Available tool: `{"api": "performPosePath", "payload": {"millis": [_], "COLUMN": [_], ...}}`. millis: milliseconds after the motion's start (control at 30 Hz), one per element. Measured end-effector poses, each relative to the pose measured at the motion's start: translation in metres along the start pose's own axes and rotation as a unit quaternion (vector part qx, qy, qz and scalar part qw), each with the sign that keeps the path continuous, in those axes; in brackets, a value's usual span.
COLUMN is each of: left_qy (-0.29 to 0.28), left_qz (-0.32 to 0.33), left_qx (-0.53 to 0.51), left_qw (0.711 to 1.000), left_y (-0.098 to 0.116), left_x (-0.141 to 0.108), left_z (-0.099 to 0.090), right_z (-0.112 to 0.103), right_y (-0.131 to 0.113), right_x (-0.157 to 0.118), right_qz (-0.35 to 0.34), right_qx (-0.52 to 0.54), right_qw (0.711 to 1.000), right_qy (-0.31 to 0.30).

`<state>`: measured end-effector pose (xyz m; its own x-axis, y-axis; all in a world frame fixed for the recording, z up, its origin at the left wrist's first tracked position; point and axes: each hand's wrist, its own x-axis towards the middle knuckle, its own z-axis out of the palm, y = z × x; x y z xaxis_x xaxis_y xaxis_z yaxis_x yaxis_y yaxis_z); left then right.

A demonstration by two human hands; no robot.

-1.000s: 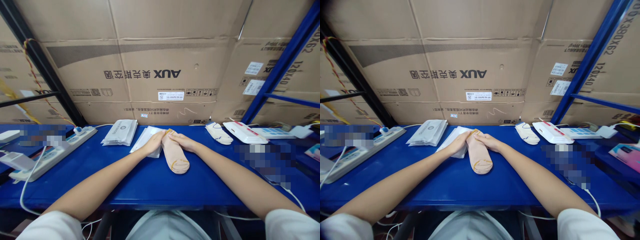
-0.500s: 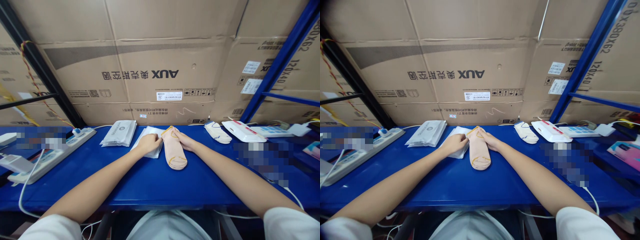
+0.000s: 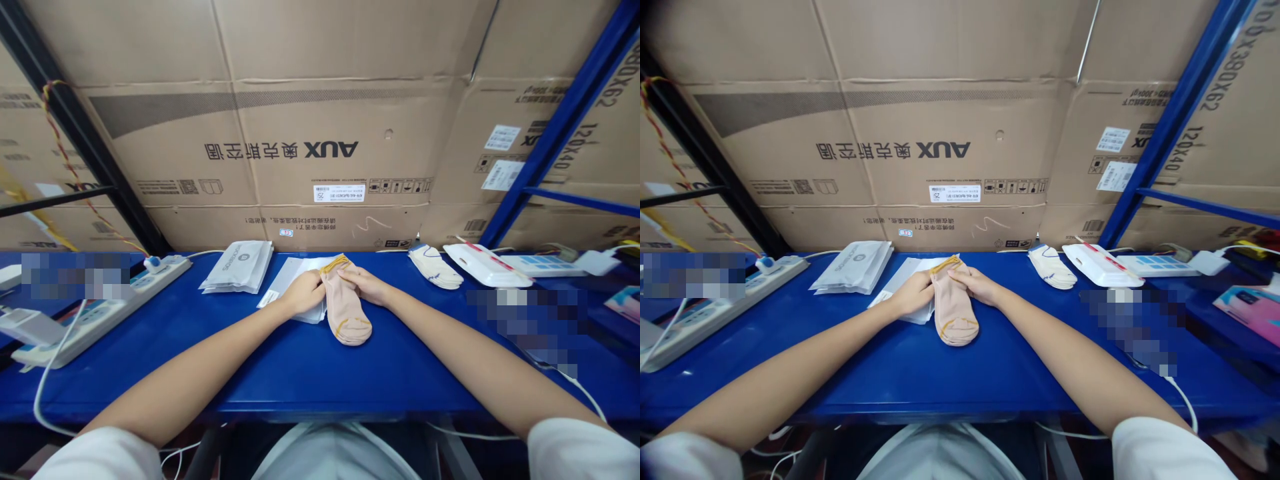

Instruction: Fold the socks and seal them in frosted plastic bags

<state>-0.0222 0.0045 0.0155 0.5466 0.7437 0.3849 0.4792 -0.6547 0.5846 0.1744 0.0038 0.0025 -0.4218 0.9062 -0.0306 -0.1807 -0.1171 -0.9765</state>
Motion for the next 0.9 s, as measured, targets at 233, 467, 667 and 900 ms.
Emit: {"api": "performPosePath", "payload": {"millis": [233,467,667,900], "left_qy": [0.050,0.115,0.074,0.092], "left_qz": [0.002,-0.001,-0.013,-0.080], "left_qx": [-0.045,0.019,0.026,0.048], "left_qw": [0.998,0.993,0.997,0.991], "left_y": [-0.008,-0.001,-0.004,-0.011], "left_x": [0.003,0.002,0.003,0.005], "left_z": [0.000,-0.008,-0.008,-0.008], "right_z": [0.000,0.006,0.010,0.004], "right_y": [0.006,0.005,0.003,0.005], "right_x": [0.005,0.002,-0.001,0.005], "right_qz": [-0.031,-0.081,-0.094,-0.115], "right_qx": [-0.052,-0.096,-0.085,-0.105], "right_qw": [0.998,0.992,0.991,0.979], "right_qy": [0.013,0.021,0.046,0.134]}}
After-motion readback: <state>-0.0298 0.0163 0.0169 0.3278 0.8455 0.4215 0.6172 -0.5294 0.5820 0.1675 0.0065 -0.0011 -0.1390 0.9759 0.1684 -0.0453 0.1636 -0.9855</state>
